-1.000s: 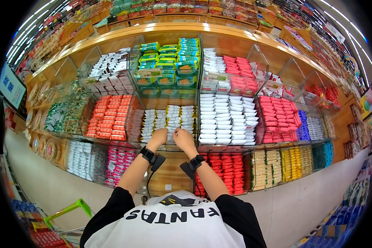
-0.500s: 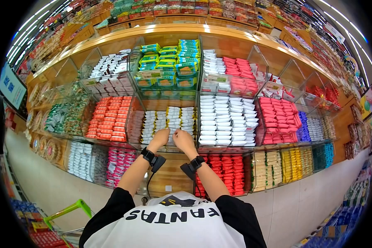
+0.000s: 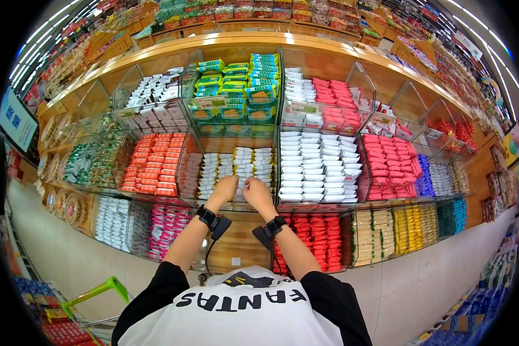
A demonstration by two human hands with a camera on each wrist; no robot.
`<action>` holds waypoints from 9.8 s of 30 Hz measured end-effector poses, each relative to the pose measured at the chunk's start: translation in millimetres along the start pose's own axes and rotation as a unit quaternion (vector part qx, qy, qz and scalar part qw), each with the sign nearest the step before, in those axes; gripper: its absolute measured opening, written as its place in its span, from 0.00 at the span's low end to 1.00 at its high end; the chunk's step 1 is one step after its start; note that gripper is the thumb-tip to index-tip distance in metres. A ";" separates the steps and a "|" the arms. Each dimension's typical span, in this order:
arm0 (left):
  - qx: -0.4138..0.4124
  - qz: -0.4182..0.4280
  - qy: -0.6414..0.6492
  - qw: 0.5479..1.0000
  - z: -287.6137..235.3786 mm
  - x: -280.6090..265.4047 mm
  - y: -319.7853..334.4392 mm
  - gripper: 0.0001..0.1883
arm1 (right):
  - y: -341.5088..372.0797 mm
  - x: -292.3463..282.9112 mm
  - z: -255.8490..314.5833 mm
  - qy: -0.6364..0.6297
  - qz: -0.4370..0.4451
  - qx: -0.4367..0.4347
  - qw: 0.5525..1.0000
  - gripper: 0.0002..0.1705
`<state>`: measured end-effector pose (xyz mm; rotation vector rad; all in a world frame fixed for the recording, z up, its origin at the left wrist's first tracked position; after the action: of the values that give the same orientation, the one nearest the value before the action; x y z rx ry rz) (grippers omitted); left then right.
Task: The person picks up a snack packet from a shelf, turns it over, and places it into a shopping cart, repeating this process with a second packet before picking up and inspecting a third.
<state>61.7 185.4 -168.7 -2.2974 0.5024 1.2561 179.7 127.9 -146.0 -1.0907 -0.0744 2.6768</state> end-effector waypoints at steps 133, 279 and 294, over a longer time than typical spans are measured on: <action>-0.285 -0.404 0.044 0.868 -172.8 -113.0 318.7 0.20 | 79.0 -69.2 54.5 -0.333 0.235 -0.182 0.895 0.25; -0.540 -0.821 0.106 0.153 -311.1 -79.4 740.1 0.10 | 650.0 181.7 327.3 -0.066 0.841 -0.467 0.266 0.13; -0.570 -0.779 0.134 0.224 -286.6 -100.7 737.6 0.12 | 627.0 140.3 336.6 -0.096 0.844 -0.480 0.220 0.14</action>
<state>-180.3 -572.9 -115.4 -1.7560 -2.8096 -0.2970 -282.1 -428.3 -87.7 -1.1286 -2.1355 4.9726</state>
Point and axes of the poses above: each hand's wrist, its own y-axis away from the middle knuckle, its own x-axis out of the palm, z = x × y, the point moved 3 cm from there along -y, towards the middle knuckle, and after that the axes turned 7 degrees about -z, right-handed, at the moved point
